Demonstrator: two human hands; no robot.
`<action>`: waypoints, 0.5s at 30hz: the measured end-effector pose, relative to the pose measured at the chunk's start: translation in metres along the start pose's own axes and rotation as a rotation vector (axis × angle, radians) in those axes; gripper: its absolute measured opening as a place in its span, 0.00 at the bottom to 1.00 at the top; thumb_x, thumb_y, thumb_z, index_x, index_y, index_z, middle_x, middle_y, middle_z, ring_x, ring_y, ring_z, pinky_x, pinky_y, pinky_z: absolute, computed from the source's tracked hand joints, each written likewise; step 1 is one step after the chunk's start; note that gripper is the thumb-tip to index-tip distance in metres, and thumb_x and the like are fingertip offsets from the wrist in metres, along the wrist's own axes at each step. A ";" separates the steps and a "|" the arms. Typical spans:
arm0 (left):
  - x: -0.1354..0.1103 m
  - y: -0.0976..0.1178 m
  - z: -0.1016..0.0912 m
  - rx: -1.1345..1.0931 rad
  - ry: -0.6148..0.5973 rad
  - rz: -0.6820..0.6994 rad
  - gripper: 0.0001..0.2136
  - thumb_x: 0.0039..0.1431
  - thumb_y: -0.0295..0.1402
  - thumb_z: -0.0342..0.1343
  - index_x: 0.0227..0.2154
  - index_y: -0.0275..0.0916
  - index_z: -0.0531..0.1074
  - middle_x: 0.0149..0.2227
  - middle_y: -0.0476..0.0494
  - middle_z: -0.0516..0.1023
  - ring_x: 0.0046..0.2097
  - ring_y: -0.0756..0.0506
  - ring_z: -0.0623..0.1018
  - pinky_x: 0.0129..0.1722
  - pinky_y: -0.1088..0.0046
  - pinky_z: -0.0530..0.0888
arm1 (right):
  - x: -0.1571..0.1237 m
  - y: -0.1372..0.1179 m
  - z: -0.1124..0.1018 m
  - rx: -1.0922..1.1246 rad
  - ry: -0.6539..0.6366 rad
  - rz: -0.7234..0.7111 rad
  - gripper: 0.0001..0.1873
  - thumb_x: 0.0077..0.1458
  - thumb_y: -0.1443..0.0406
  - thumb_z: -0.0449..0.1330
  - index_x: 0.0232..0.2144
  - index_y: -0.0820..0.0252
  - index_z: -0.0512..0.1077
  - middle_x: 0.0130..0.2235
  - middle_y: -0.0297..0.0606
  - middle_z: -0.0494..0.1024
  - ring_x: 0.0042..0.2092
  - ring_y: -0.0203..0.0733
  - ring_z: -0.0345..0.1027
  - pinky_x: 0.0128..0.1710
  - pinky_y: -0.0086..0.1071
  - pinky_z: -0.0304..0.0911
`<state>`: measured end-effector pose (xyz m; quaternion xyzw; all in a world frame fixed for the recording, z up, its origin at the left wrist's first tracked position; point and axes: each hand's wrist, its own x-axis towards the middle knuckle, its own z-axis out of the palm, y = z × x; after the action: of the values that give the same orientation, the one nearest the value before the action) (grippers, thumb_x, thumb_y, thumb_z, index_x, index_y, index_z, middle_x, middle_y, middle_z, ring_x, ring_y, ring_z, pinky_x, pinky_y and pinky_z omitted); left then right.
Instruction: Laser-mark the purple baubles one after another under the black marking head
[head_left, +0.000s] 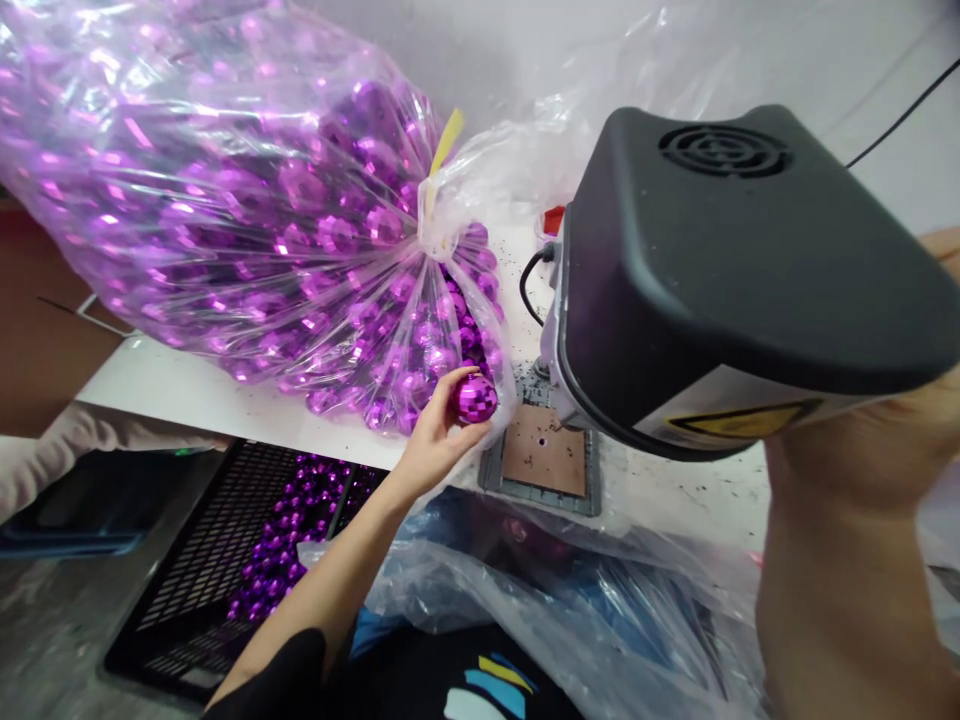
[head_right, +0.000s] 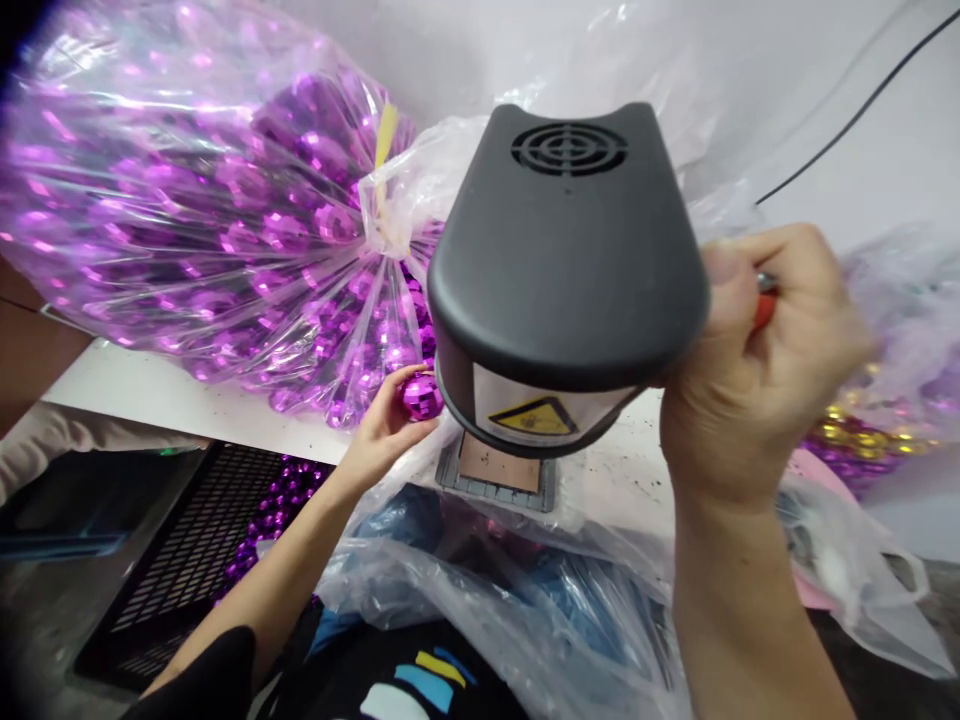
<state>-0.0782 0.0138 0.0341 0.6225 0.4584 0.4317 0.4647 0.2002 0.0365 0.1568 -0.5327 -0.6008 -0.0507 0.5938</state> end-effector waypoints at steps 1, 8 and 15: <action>-0.004 0.002 0.001 -0.219 -0.023 -0.074 0.32 0.56 0.34 0.64 0.63 0.48 0.60 0.58 0.41 0.71 0.52 0.42 0.76 0.48 0.67 0.73 | 0.001 -0.003 0.000 0.009 -0.003 0.002 0.17 0.65 0.58 0.51 0.32 0.68 0.67 0.28 0.31 0.63 0.31 0.19 0.54 0.34 0.26 0.48; -0.018 -0.012 0.030 -0.690 -0.227 -0.443 0.25 0.62 0.50 0.57 0.55 0.41 0.67 0.36 0.45 0.77 0.31 0.49 0.78 0.25 0.78 0.70 | 0.004 -0.012 0.004 0.066 0.011 0.034 0.17 0.64 0.58 0.52 0.30 0.68 0.65 0.25 0.30 0.61 0.28 0.18 0.53 0.29 0.23 0.46; -0.013 -0.025 0.038 -0.646 -0.236 -0.453 0.22 0.60 0.47 0.61 0.51 0.41 0.69 0.41 0.46 0.75 0.35 0.50 0.78 0.28 0.78 0.72 | 0.002 -0.020 0.003 0.089 0.045 0.074 0.17 0.62 0.58 0.55 0.28 0.68 0.65 0.26 0.33 0.58 0.34 0.22 0.55 0.32 0.23 0.46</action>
<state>-0.0483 -0.0017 0.0014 0.3731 0.3683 0.3658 0.7690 0.1845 0.0311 0.1690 -0.5263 -0.5689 -0.0138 0.6318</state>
